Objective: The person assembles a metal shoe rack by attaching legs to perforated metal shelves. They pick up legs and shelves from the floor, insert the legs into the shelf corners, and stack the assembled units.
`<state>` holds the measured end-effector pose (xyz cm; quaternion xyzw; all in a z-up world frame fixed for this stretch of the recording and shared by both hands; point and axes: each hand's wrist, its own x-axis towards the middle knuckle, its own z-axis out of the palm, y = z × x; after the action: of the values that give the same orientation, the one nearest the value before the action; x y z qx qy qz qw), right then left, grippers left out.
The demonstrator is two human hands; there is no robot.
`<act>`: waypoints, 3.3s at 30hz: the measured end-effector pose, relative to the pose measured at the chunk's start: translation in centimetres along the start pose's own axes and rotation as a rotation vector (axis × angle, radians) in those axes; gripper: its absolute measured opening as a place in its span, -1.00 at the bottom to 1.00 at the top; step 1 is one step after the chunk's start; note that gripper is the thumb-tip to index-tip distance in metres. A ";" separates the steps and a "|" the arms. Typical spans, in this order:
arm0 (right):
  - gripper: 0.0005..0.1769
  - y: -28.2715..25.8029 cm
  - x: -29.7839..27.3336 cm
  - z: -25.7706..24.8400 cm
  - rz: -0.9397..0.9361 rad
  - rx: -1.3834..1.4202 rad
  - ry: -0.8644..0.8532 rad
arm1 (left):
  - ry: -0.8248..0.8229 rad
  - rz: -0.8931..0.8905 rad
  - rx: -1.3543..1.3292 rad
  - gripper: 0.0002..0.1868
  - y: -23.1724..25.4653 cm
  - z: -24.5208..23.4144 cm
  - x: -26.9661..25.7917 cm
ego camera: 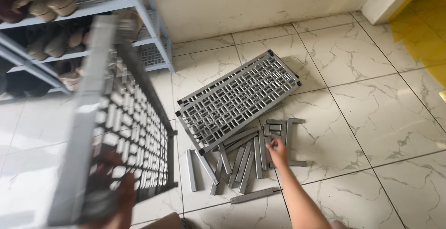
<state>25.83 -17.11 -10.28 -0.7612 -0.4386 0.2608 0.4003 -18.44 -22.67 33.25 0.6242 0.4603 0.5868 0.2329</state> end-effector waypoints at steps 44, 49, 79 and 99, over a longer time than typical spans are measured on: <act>-0.57 -49.7 -21.5 -22.1 -0.638 0.264 -0.404 | -0.255 0.035 -0.096 0.12 7.8 5.9 -2.2; -0.57 -49.0 -21.0 -20.9 -0.547 0.294 -0.419 | -0.306 -0.005 0.001 0.18 7.6 5.6 -2.2; -0.54 -46.8 -21.5 -19.6 -0.325 0.766 -0.575 | -0.259 -0.030 0.065 0.15 7.6 4.4 -3.0; -0.29 -47.1 -22.7 -20.1 -0.523 0.472 -0.611 | -0.271 -0.125 -0.080 0.52 9.1 5.3 -5.4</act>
<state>8.40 -30.78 41.14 -0.4017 -0.6422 0.4560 0.4672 -10.06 -30.14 36.97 0.6581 0.4386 0.4995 0.3537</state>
